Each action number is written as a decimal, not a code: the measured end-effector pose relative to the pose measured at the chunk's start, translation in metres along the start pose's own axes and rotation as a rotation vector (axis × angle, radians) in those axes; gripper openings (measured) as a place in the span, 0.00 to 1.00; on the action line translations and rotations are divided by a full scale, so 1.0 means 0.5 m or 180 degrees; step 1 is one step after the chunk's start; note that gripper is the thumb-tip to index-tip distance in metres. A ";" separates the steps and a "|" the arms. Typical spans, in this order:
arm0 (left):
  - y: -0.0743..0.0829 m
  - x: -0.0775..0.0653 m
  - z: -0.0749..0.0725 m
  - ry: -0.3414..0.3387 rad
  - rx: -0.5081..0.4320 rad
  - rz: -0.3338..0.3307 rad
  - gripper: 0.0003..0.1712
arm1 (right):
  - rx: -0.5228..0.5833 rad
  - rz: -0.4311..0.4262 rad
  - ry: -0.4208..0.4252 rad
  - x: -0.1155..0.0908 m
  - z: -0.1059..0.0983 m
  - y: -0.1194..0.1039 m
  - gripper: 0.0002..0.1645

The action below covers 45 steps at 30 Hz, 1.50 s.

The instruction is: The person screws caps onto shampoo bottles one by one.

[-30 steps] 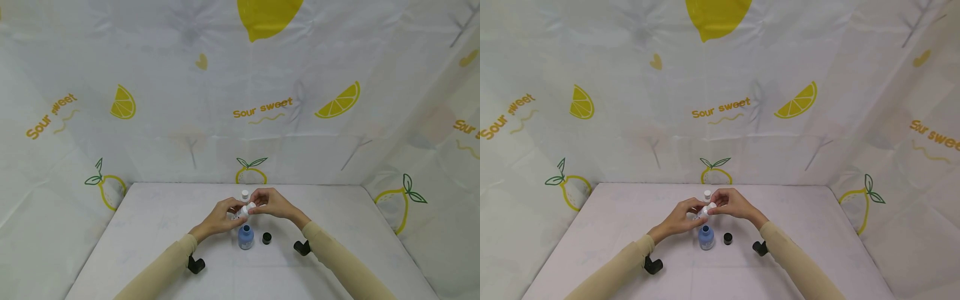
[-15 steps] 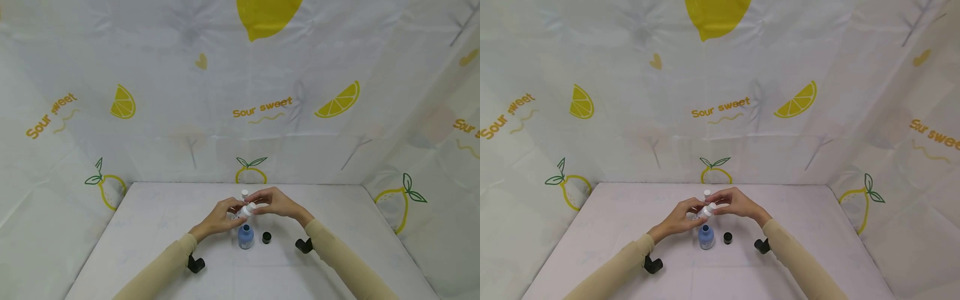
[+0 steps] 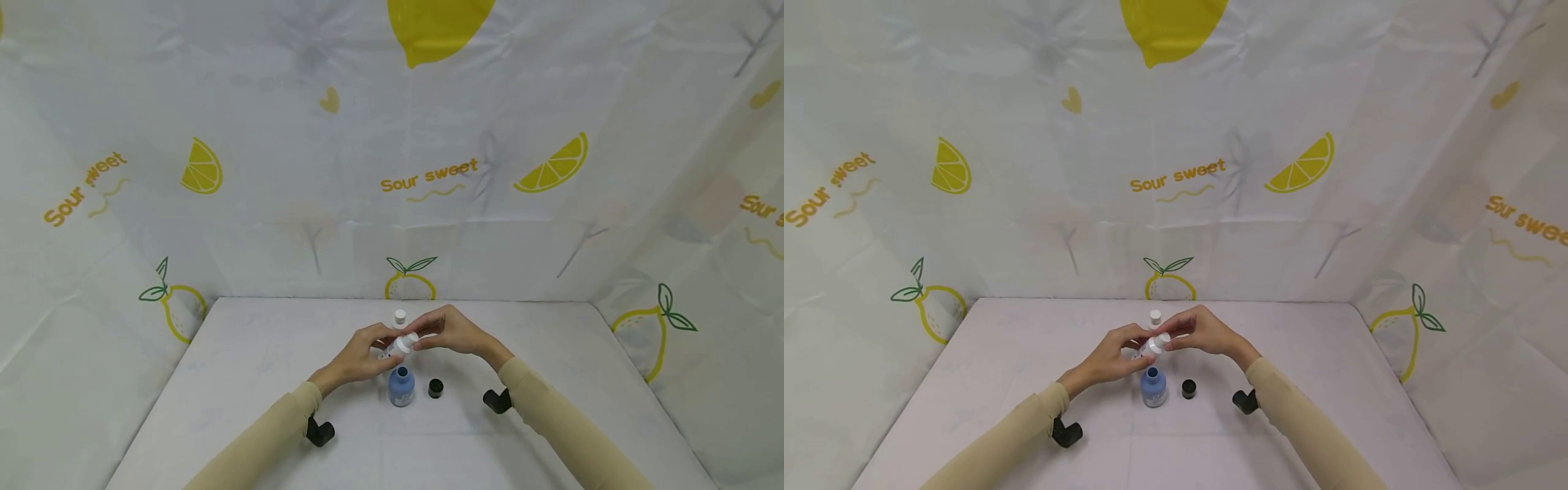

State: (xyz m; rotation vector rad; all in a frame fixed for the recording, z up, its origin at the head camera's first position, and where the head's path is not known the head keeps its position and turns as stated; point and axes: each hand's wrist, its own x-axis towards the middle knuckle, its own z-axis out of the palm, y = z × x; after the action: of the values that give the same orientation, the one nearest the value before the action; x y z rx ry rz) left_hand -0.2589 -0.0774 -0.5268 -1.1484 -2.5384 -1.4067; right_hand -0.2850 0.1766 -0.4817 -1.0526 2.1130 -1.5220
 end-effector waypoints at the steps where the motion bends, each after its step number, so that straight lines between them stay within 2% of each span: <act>1: 0.000 0.000 0.000 -0.0004 0.0002 -0.0015 0.26 | -0.0011 0.0013 0.0013 0.000 0.000 0.002 0.20; 15: 0.000 0.004 0.008 0.0029 -0.0062 -0.0077 0.25 | -0.0084 -0.0022 0.0192 -0.005 0.004 -0.001 0.18; 23: -0.003 0.006 0.009 0.0039 -0.0068 -0.0071 0.25 | -0.0170 0.0073 0.0307 -0.003 0.010 -0.014 0.17; 35: -0.002 0.008 0.014 0.0039 -0.0049 0.0048 0.25 | -0.0205 0.0036 0.0281 -0.005 0.008 0.001 0.18; 41: -0.001 0.008 0.016 0.0044 -0.0075 -0.0002 0.24 | -0.0264 -0.0001 0.0240 -0.005 0.010 -0.001 0.20; 45: -0.011 0.008 0.017 0.0038 -0.0016 0.0030 0.24 | -0.0287 0.0076 0.0208 -0.004 0.009 -0.001 0.21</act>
State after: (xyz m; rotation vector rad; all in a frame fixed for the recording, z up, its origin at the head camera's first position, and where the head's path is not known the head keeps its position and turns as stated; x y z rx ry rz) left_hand -0.2624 -0.0705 -0.5346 -1.1475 -2.5197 -1.4143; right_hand -0.2803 0.1749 -0.4833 -1.0169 2.2494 -1.4816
